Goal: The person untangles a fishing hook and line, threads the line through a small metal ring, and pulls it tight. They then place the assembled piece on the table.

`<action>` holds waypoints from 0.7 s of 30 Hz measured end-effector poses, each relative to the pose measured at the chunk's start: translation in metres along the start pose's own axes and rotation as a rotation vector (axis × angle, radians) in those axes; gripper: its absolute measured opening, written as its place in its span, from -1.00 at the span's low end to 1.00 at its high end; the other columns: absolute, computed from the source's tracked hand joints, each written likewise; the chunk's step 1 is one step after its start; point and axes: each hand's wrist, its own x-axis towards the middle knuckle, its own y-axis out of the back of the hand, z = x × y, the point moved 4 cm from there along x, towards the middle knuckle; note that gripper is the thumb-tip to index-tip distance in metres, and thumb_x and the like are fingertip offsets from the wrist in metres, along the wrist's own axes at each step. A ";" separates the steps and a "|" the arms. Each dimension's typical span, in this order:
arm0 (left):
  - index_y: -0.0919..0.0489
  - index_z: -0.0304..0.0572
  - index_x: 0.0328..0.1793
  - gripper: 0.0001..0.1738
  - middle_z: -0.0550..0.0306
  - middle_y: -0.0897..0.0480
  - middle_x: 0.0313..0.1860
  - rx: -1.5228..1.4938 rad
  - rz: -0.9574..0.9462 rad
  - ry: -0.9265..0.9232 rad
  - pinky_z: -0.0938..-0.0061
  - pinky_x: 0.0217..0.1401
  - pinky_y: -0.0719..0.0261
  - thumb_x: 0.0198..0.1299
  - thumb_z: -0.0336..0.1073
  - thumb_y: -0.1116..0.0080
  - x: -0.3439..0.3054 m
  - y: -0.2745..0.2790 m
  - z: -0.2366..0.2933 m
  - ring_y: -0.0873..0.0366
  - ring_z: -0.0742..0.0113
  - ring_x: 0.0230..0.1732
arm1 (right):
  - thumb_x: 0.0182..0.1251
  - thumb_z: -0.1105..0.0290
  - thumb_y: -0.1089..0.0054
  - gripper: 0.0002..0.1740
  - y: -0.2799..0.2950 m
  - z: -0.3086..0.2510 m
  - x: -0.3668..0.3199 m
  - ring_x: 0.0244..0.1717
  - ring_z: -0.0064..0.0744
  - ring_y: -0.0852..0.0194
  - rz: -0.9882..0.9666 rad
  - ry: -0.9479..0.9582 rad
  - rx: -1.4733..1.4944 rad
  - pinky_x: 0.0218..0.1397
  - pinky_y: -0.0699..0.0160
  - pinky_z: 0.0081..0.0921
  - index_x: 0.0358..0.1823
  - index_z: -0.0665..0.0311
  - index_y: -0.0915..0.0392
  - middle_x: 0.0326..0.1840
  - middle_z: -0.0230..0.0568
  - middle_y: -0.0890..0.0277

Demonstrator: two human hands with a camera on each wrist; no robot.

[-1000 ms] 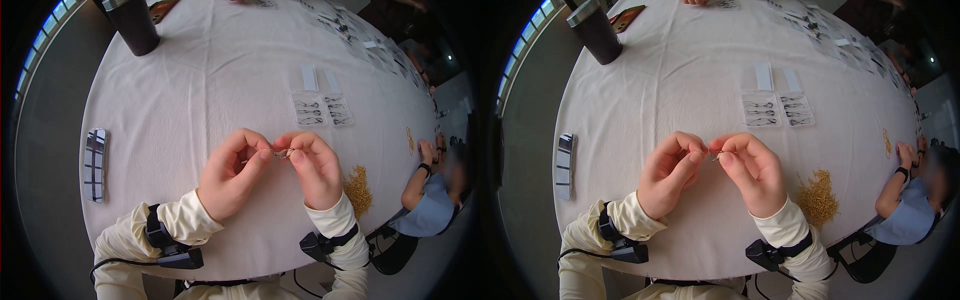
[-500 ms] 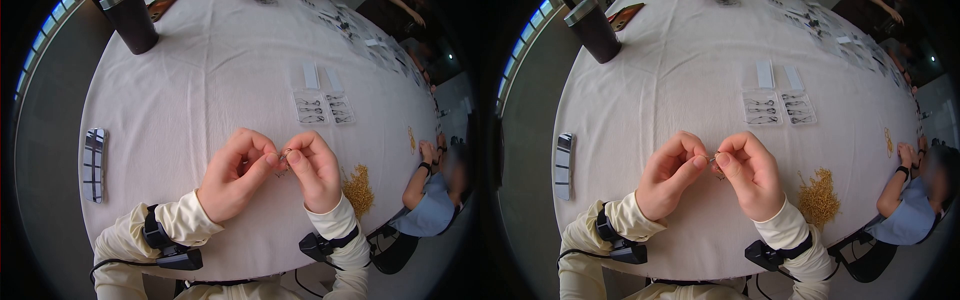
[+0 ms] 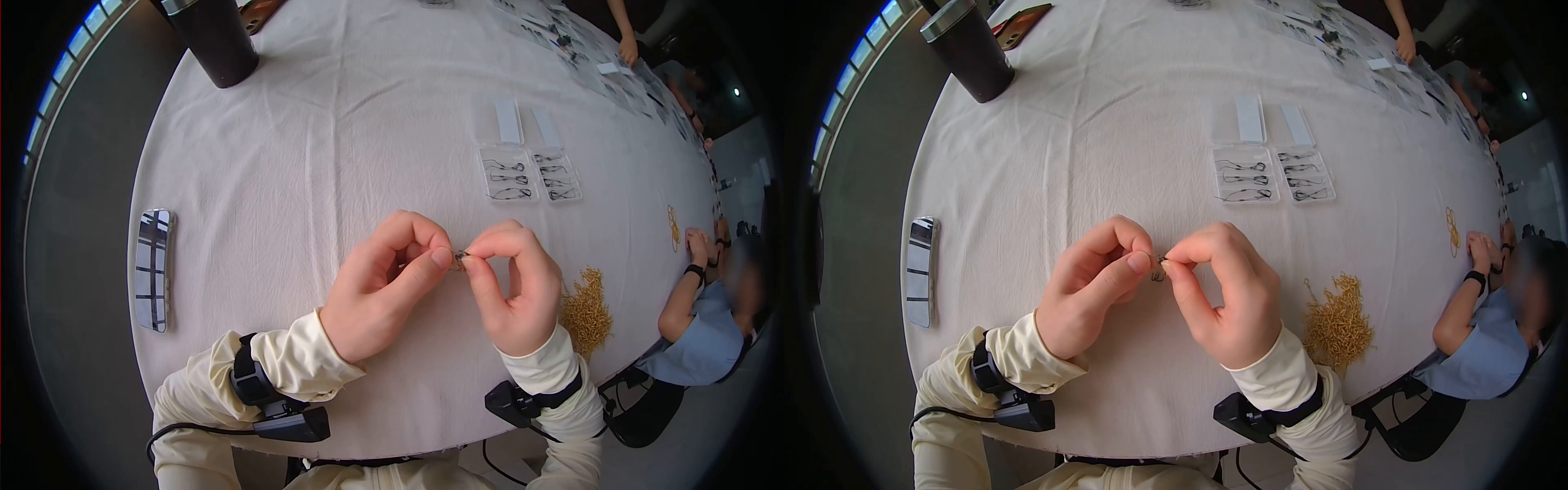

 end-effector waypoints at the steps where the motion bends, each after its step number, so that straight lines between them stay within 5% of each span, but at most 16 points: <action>1: -0.50 -0.17 -0.01 -0.89 0.42 -0.48 -0.24 0.000 0.000 0.000 0.70 -0.14 -0.31 0.54 -0.30 -0.08 0.000 0.000 0.000 -0.31 0.70 -0.24 | 0.21 0.72 -0.30 -0.79 0.000 -0.001 0.000 -0.31 -0.24 -0.59 0.001 0.024 -0.020 -0.24 -0.57 -0.44 -0.19 0.33 -0.53 -0.31 -0.18 -0.57; 4: -0.50 -0.18 0.00 -0.88 0.41 -0.48 -0.24 -0.013 0.008 0.001 0.70 -0.14 -0.31 0.54 -0.29 -0.08 0.000 -0.001 0.001 -0.32 0.69 -0.23 | 0.17 0.73 -0.31 -0.78 0.000 -0.006 0.003 -0.31 -0.19 -0.58 -0.010 0.122 -0.085 -0.25 -0.57 -0.39 -0.20 0.33 -0.54 -0.31 -0.19 -0.57; 6: -0.46 -0.12 -0.08 -0.91 0.41 -0.39 -0.27 0.018 0.040 0.009 0.67 -0.36 -0.14 0.53 -0.30 -0.04 0.000 -0.002 0.003 -0.15 0.67 -0.38 | 0.16 0.73 -0.32 -0.78 0.000 -0.008 0.005 -0.32 -0.19 -0.57 -0.014 0.148 -0.106 -0.26 -0.56 -0.38 -0.21 0.33 -0.54 -0.32 -0.19 -0.57; 13: -0.50 -0.16 -0.01 -0.92 0.42 -0.45 -0.27 0.042 0.033 -0.027 0.69 -0.19 -0.30 0.52 -0.34 -0.09 -0.001 0.002 -0.001 -0.28 0.68 -0.27 | 0.10 0.74 -0.34 -0.76 -0.001 -0.011 0.006 -0.32 -0.17 -0.55 -0.019 0.211 -0.186 -0.26 -0.53 -0.34 -0.24 0.32 -0.55 -0.33 -0.20 -0.56; 21: -0.56 -0.23 -0.13 -0.95 0.17 -0.41 -0.16 0.555 0.083 -0.353 0.61 -0.33 -0.32 0.32 -0.49 -0.19 -0.003 0.001 0.012 -0.34 0.51 -0.33 | 0.05 0.73 -0.40 -0.73 -0.001 -0.015 0.006 -0.32 -0.16 -0.56 0.005 0.253 -0.293 -0.24 -0.52 -0.33 -0.25 0.31 -0.56 -0.33 -0.21 -0.58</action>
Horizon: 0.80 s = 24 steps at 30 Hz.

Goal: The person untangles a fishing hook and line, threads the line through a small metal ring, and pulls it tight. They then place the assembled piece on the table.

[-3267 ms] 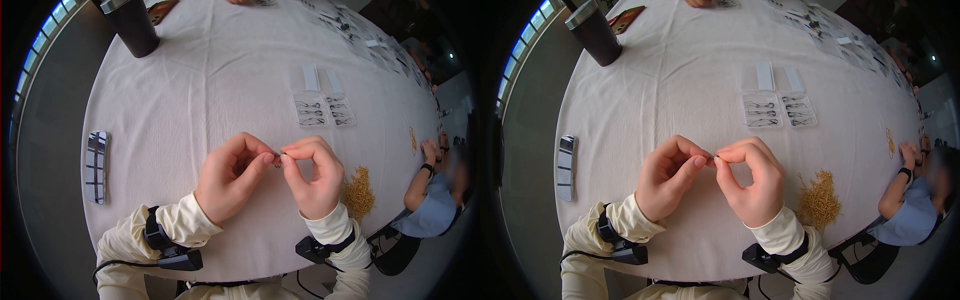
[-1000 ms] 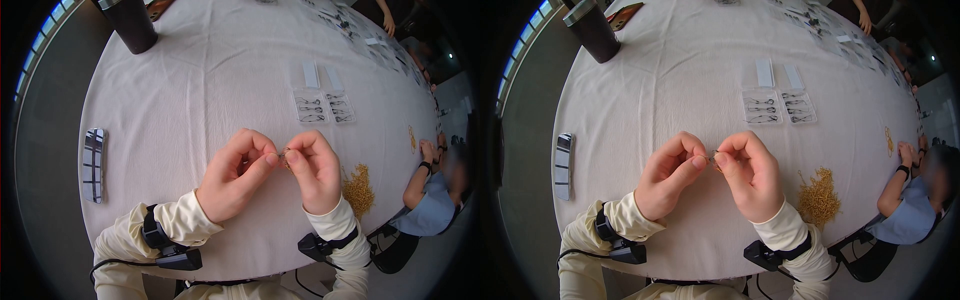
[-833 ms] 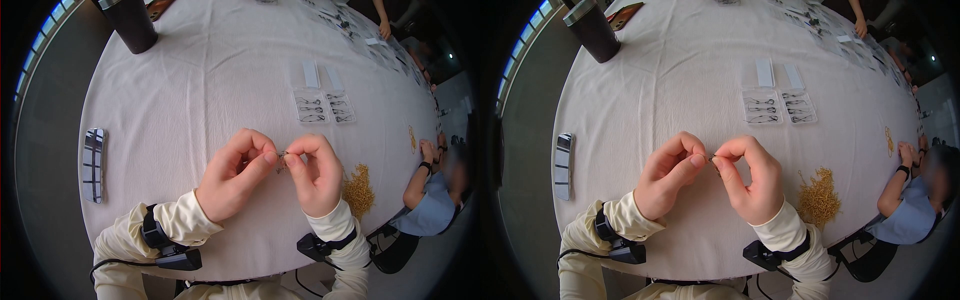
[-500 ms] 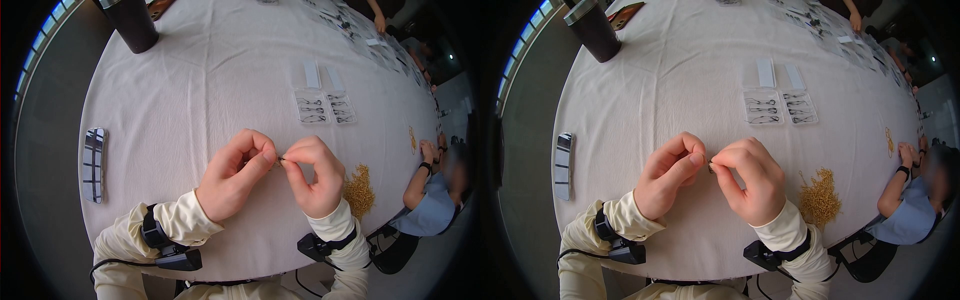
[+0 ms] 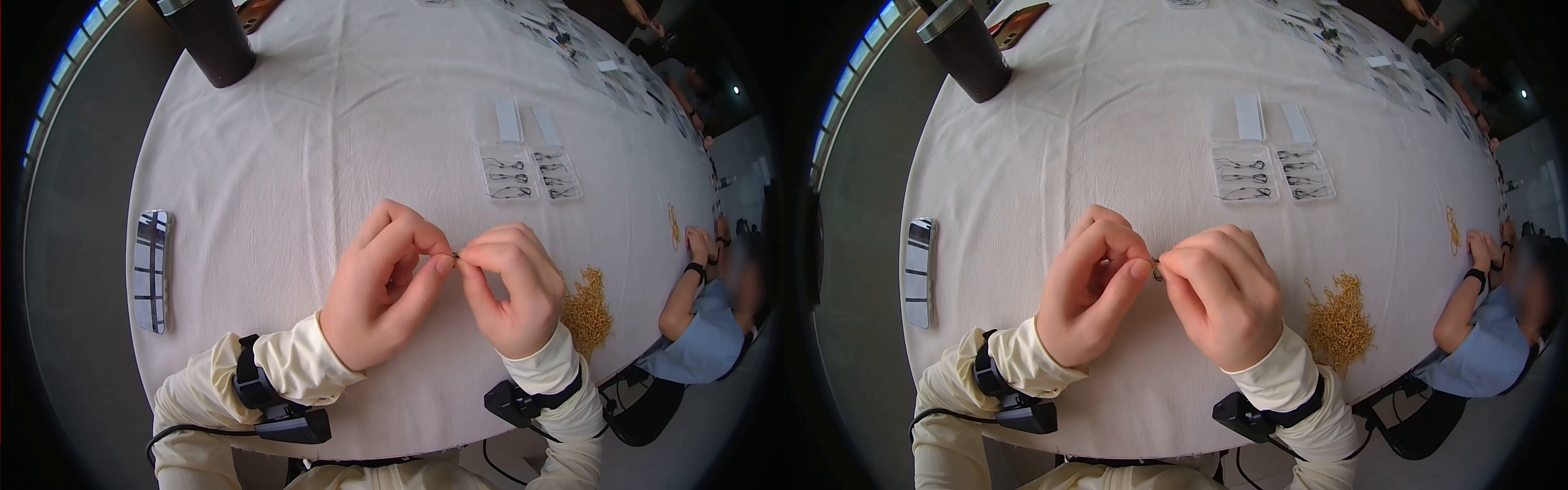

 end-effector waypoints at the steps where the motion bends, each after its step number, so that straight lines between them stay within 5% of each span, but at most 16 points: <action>1: -0.56 -0.23 -0.13 -0.95 0.17 -0.41 -0.16 0.000 0.000 0.000 0.61 -0.33 -0.32 0.32 -0.49 -0.19 0.000 0.000 0.001 -0.34 0.51 -0.33 | 0.04 0.72 -0.42 -0.73 0.000 0.000 0.000 -0.33 -0.17 -0.57 0.008 0.003 -0.014 -0.24 -0.53 -0.34 -0.26 0.32 -0.56 -0.34 -0.21 -0.59; 3: -0.59 -0.22 -0.18 -0.91 0.19 -0.42 -0.19 0.245 0.082 -0.171 0.63 -0.44 -0.23 0.25 -0.54 -0.25 0.000 0.001 0.010 -0.22 0.58 -0.48 | 0.04 0.71 -0.44 -0.73 0.001 -0.002 0.000 -0.33 -0.18 -0.58 0.013 0.002 -0.017 -0.23 -0.53 -0.34 -0.26 0.33 -0.58 -0.34 -0.20 -0.61; 10: -0.65 -0.20 -0.16 -0.83 0.18 -0.44 -0.20 0.333 0.134 -0.292 0.61 -0.51 -0.26 0.16 -0.60 -0.30 -0.001 0.001 0.017 -0.25 0.58 -0.53 | 0.05 0.67 -0.49 -0.77 0.004 -0.003 0.001 -0.33 -0.21 -0.65 0.040 -0.002 -0.009 -0.24 -0.56 -0.37 -0.26 0.36 -0.64 -0.35 -0.20 -0.67; 12: -0.63 -0.24 -0.12 -0.77 0.07 -0.43 -0.20 0.343 0.108 -0.238 0.43 -0.23 -0.52 0.10 -0.60 -0.34 -0.001 0.002 0.020 -0.50 0.22 -0.25 | 0.05 0.67 -0.48 -0.77 0.004 -0.003 0.001 -0.32 -0.22 -0.65 0.041 0.000 -0.008 -0.24 -0.57 -0.38 -0.24 0.37 -0.65 -0.34 -0.20 -0.68; 16: -0.63 -0.24 -0.12 -0.77 0.07 -0.44 -0.21 0.356 0.127 -0.216 0.42 -0.24 -0.52 0.10 -0.59 -0.37 -0.001 0.003 0.016 -0.51 0.22 -0.26 | 0.09 0.69 -0.45 -0.76 0.003 -0.004 0.002 -0.29 -0.22 -0.67 0.032 0.002 0.029 -0.23 -0.61 -0.39 -0.20 0.41 -0.67 -0.30 -0.17 -0.70; 18: -0.64 -0.20 -0.17 -0.83 0.21 -0.45 -0.22 0.368 0.184 -0.259 0.61 -0.51 -0.25 0.15 -0.59 -0.35 0.000 0.004 0.014 -0.25 0.57 -0.51 | 0.10 0.71 -0.42 -0.76 0.002 -0.005 0.003 -0.29 -0.21 -0.67 0.026 -0.006 0.047 -0.23 -0.62 -0.38 -0.18 0.43 -0.67 -0.29 -0.14 -0.70; 24: -0.63 -0.17 -0.19 -0.81 0.23 -0.45 -0.23 0.399 0.224 -0.278 0.61 -0.50 -0.24 0.12 -0.58 -0.36 0.002 0.007 0.014 -0.23 0.57 -0.50 | 0.10 0.77 -0.30 -0.69 0.002 -0.006 0.003 -0.29 -0.21 -0.63 -0.006 -0.008 0.090 -0.22 -0.61 -0.38 -0.08 0.47 -0.68 -0.26 -0.12 -0.68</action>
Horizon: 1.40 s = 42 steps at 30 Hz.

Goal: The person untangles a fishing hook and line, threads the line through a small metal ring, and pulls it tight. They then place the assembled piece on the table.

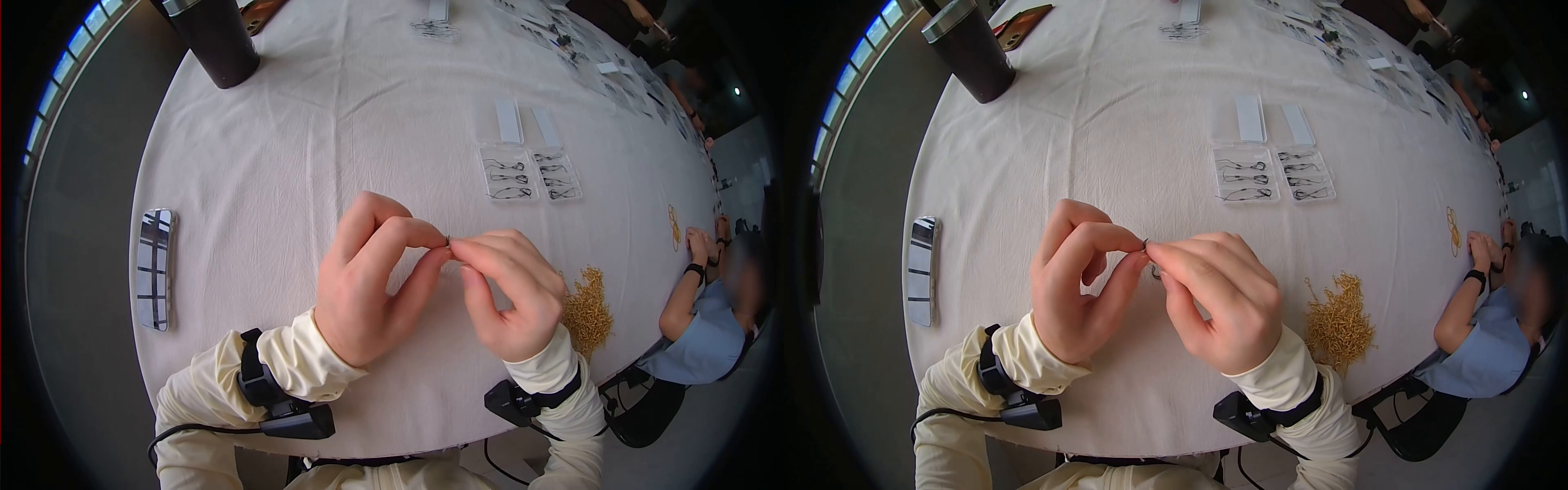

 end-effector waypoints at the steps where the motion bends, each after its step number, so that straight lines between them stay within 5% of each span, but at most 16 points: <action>1: -0.63 -0.17 -0.19 -0.81 0.23 -0.45 -0.23 0.001 0.000 0.000 0.61 -0.50 -0.24 0.12 -0.58 -0.36 0.000 0.000 0.000 -0.23 0.57 -0.50 | 0.08 0.77 -0.28 -0.66 0.000 0.000 0.000 -0.32 -0.22 -0.60 -0.008 0.007 0.004 -0.22 -0.58 -0.38 -0.06 0.47 -0.68 -0.28 -0.14 -0.67; 14: -0.62 -0.16 -0.23 -0.81 0.23 -0.45 -0.23 -0.061 -0.089 0.072 0.57 -0.47 -0.27 0.02 -0.55 -0.31 0.001 -0.001 -0.005 -0.25 0.55 -0.49 | 0.07 0.64 -0.38 -0.79 0.009 0.000 -0.002 -0.47 -0.37 -0.47 -0.015 -0.084 -0.006 -0.34 -0.41 -0.45 -0.21 0.37 -0.71 -0.37 -0.28 -0.55; 26: -0.64 -0.16 -0.24 -0.82 0.19 -0.46 -0.23 -0.117 -0.174 0.029 0.56 -0.47 -0.30 0.02 -0.52 -0.35 0.000 -0.007 -0.002 -0.30 0.51 -0.47 | 0.21 0.60 -0.33 -0.91 0.001 0.017 -0.008 -0.38 -0.55 -0.37 -0.067 -0.388 0.283 -0.31 -0.39 -0.57 -0.33 0.27 -0.61 -0.37 -0.37 -0.48; 28: -0.64 -0.16 -0.24 -0.83 0.20 -0.46 -0.23 -0.130 -0.177 0.054 0.57 -0.47 -0.28 0.03 -0.51 -0.35 -0.001 -0.006 0.000 -0.29 0.52 -0.47 | 0.26 0.58 -0.31 -0.93 -0.005 0.021 -0.014 -0.34 -0.61 -0.30 0.011 -0.529 0.518 -0.26 -0.34 -0.60 -0.30 0.28 -0.59 -0.34 -0.41 -0.45; 31: -0.64 -0.20 -0.22 -0.82 0.10 -0.49 -0.23 -0.135 -0.215 0.128 0.46 -0.31 -0.50 0.02 -0.51 -0.36 -0.001 -0.006 0.000 -0.50 0.26 -0.31 | 0.30 0.55 -0.31 -0.94 -0.008 0.022 -0.017 -0.33 -0.63 -0.24 0.014 -0.573 0.606 -0.23 -0.31 -0.62 -0.29 0.29 -0.58 -0.32 -0.43 -0.43; 42: -0.62 -0.24 -0.26 -0.83 0.06 -0.48 -0.23 -0.149 -0.281 0.101 0.39 -0.20 -0.56 0.00 -0.51 -0.34 0.000 -0.008 0.001 -0.54 0.17 -0.28 | 0.10 0.57 -0.40 -0.87 0.015 0.013 0.002 -0.33 -0.39 -0.43 -0.179 -0.250 0.130 -0.27 -0.41 -0.47 -0.33 0.24 -0.63 -0.35 -0.33 -0.49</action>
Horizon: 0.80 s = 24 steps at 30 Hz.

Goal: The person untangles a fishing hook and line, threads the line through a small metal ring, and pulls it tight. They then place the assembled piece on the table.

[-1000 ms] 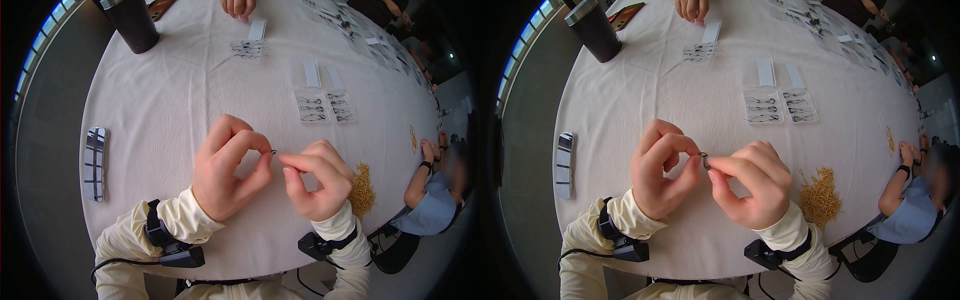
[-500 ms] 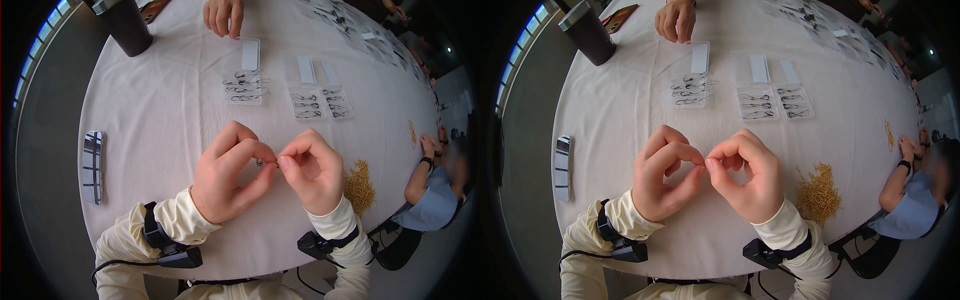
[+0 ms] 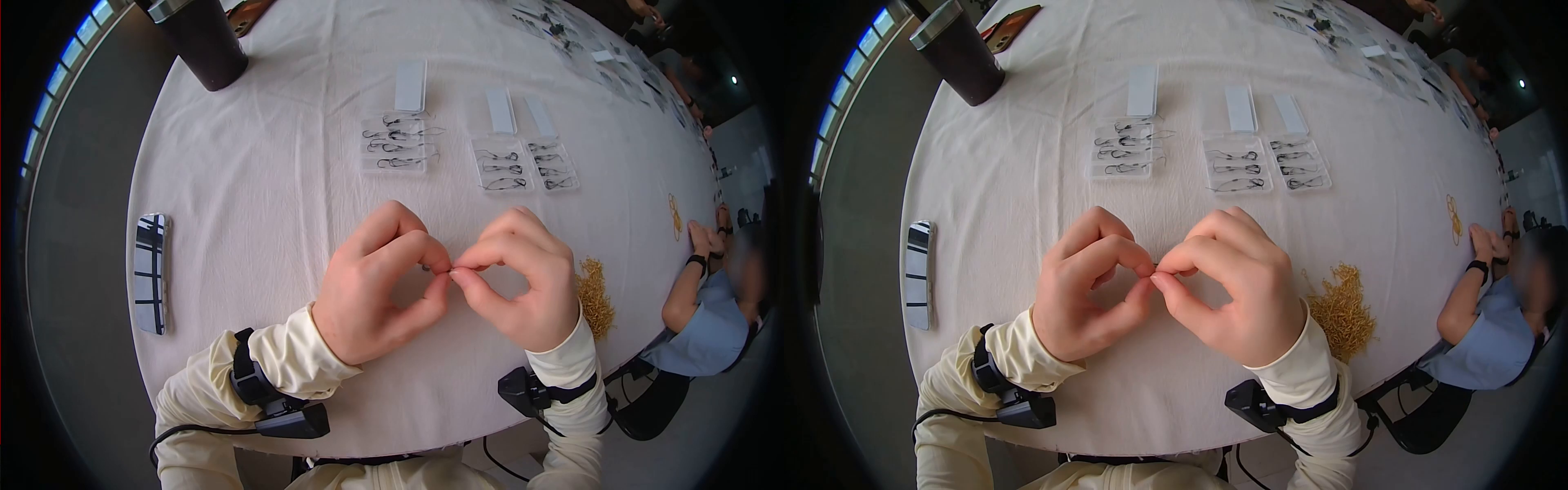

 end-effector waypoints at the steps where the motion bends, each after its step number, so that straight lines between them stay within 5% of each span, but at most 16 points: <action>1: -0.62 -0.24 -0.26 -0.83 0.06 -0.48 -0.23 0.000 -0.001 0.000 0.39 -0.20 -0.56 0.00 -0.51 -0.34 0.000 0.000 0.000 -0.54 0.17 -0.28 | 0.07 0.57 -0.40 -0.86 0.001 -0.004 0.000 -0.34 -0.32 -0.43 -0.020 0.095 -0.118 -0.28 -0.43 -0.44 -0.35 0.24 -0.63 -0.37 -0.32 -0.48; 4: -0.61 -0.25 -0.26 -0.83 0.05 -0.47 -0.23 -0.017 -0.028 -0.007 0.39 -0.21 -0.56 0.00 -0.51 -0.34 0.000 -0.003 -0.002 -0.54 0.16 -0.28 | 0.03 0.59 -0.40 -0.84 -0.001 -0.008 -0.001 -0.34 -0.24 -0.44 -0.043 0.123 -0.184 -0.30 -0.45 -0.38 -0.37 0.25 -0.60 -0.37 -0.29 -0.46; 6: -0.62 -0.20 -0.28 -0.82 0.14 -0.49 -0.24 -0.005 -0.014 -0.052 0.49 -0.40 -0.40 -0.04 -0.47 -0.37 0.000 -0.005 -0.005 -0.42 0.37 -0.40 | 0.02 0.59 -0.39 -0.84 -0.003 -0.007 -0.001 -0.34 -0.24 -0.44 -0.035 0.106 -0.164 -0.30 -0.46 -0.36 -0.38 0.25 -0.58 -0.38 -0.28 -0.46; 12: -0.61 -0.23 -0.30 -0.81 0.08 -0.48 -0.25 0.027 -0.035 -0.080 0.44 -0.31 -0.49 -0.08 -0.50 -0.36 0.000 -0.007 -0.005 -0.50 0.22 -0.34 | 0.02 0.60 -0.38 -0.82 -0.002 -0.003 -0.003 -0.34 -0.21 -0.47 -0.056 0.033 -0.073 -0.29 -0.48 -0.33 -0.40 0.25 -0.54 -0.38 -0.26 -0.46; 16: -0.61 -0.23 -0.30 -0.83 0.11 -0.48 -0.25 0.007 -0.034 -0.080 0.48 -0.34 -0.44 -0.06 -0.50 -0.35 0.000 -0.007 -0.005 -0.45 0.32 -0.37 | 0.03 0.61 -0.37 -0.82 0.000 -0.003 -0.002 -0.35 -0.23 -0.49 -0.097 0.097 -0.151 -0.30 -0.49 -0.35 -0.38 0.26 -0.53 -0.39 -0.25 -0.45; 19: -0.61 -0.23 -0.29 -0.88 0.19 -0.48 -0.25 -0.077 -0.091 0.045 0.54 -0.38 -0.35 0.05 -0.51 -0.32 0.001 -0.005 -0.005 -0.37 0.47 -0.39 | 0.08 0.61 -0.35 -0.83 0.000 0.001 -0.003 -0.38 -0.33 -0.47 -0.093 0.025 -0.114 -0.30 -0.47 -0.43 -0.36 0.26 -0.53 -0.40 -0.27 -0.46; 21: -0.59 -0.23 -0.27 -0.93 0.26 -0.47 -0.23 -0.304 -0.112 0.301 0.60 -0.35 -0.28 0.20 -0.46 -0.29 0.000 -0.004 -0.013 -0.30 0.59 -0.37 | 0.13 0.60 -0.34 -0.86 0.000 0.006 -0.003 -0.39 -0.40 -0.45 -0.080 -0.057 -0.031 -0.29 -0.45 -0.47 -0.35 0.27 -0.53 -0.40 -0.30 -0.46; 24: -0.56 -0.23 -0.22 -0.92 0.30 -0.47 -0.24 -0.359 -0.117 0.301 0.62 -0.29 -0.28 0.34 -0.41 -0.21 0.000 -0.002 -0.017 -0.30 0.62 -0.33 | 0.24 0.56 -0.31 -0.91 -0.006 0.023 -0.008 -0.38 -0.53 -0.41 -0.045 -0.203 0.177 -0.27 -0.41 -0.54 -0.32 0.28 -0.54 -0.39 -0.38 -0.45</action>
